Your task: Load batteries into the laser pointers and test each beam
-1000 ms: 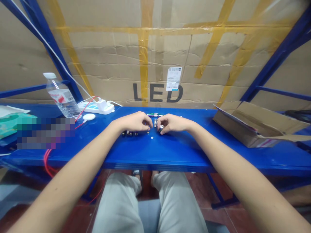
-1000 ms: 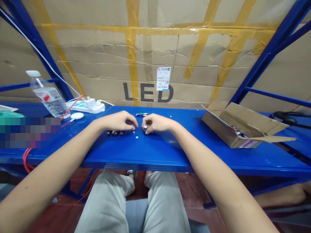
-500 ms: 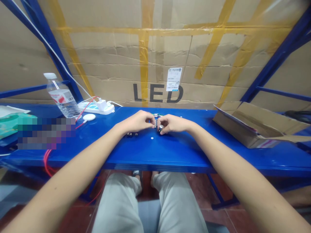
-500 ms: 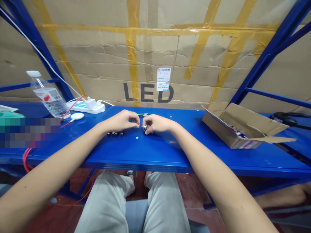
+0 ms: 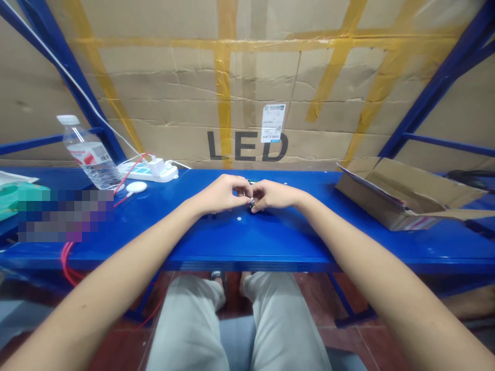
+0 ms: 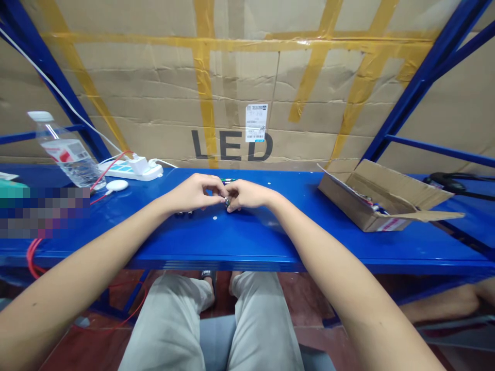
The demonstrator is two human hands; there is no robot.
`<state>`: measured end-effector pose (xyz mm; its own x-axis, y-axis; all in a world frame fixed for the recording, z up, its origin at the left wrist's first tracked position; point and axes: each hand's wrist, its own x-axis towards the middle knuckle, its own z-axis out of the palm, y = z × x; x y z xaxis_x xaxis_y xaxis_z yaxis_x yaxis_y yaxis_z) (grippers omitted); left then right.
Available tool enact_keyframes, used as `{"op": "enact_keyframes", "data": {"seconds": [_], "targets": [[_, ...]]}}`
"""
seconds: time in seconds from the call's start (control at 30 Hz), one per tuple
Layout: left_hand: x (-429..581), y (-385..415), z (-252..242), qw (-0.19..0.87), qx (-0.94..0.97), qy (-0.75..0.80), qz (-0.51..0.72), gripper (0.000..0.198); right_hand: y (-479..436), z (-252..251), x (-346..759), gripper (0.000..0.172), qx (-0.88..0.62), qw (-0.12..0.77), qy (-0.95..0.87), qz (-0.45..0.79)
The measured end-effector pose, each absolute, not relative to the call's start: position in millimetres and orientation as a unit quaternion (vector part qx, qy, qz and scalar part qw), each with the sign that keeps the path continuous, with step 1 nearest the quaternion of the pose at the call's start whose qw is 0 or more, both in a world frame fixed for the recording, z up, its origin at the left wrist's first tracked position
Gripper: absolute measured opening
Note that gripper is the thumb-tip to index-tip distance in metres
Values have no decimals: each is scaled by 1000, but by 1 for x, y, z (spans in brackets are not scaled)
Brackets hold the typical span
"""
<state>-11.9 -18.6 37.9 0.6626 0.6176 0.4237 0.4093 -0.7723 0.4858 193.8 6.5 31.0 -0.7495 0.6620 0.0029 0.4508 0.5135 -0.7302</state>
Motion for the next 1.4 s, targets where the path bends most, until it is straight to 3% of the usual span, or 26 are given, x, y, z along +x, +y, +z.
{"op": "enact_keyframes", "data": {"seconds": [0.3, 0.5, 0.7, 0.9, 1.03, 1.17, 1.3, 1.4], "targets": [[-16, -17, 37, 143, 922, 242, 268, 17, 16, 23, 197, 24, -301, 150, -859, 386], [-17, -16, 37, 159, 897, 304, 279, 18, 12, 24, 196, 23, -314, 163, -846, 399], [-20, -6, 35, 222, 855, 350, 313, 20, 10, 20, 186, 20, -329, 252, -825, 385], [-32, 11, 38, 239, 788, 350, 446, 16, 13, 16, 168, 28, -376, 341, -788, 347], [-39, 24, 36, 306, 697, 352, 545, 14, 11, 11, 151, 13, -428, 292, -840, 165], [-41, 31, 34, 370, 622, 351, 595, 18, 9, 1, 132, 17, -371, 223, -901, 26], [-40, 29, 33, 417, 611, 328, 588, 20, 11, -5, 128, 15, -346, 196, -917, 31], [-37, 27, 29, 418, 642, 314, 561, 21, 13, 0, 138, 14, -348, 232, -905, 80]]}}
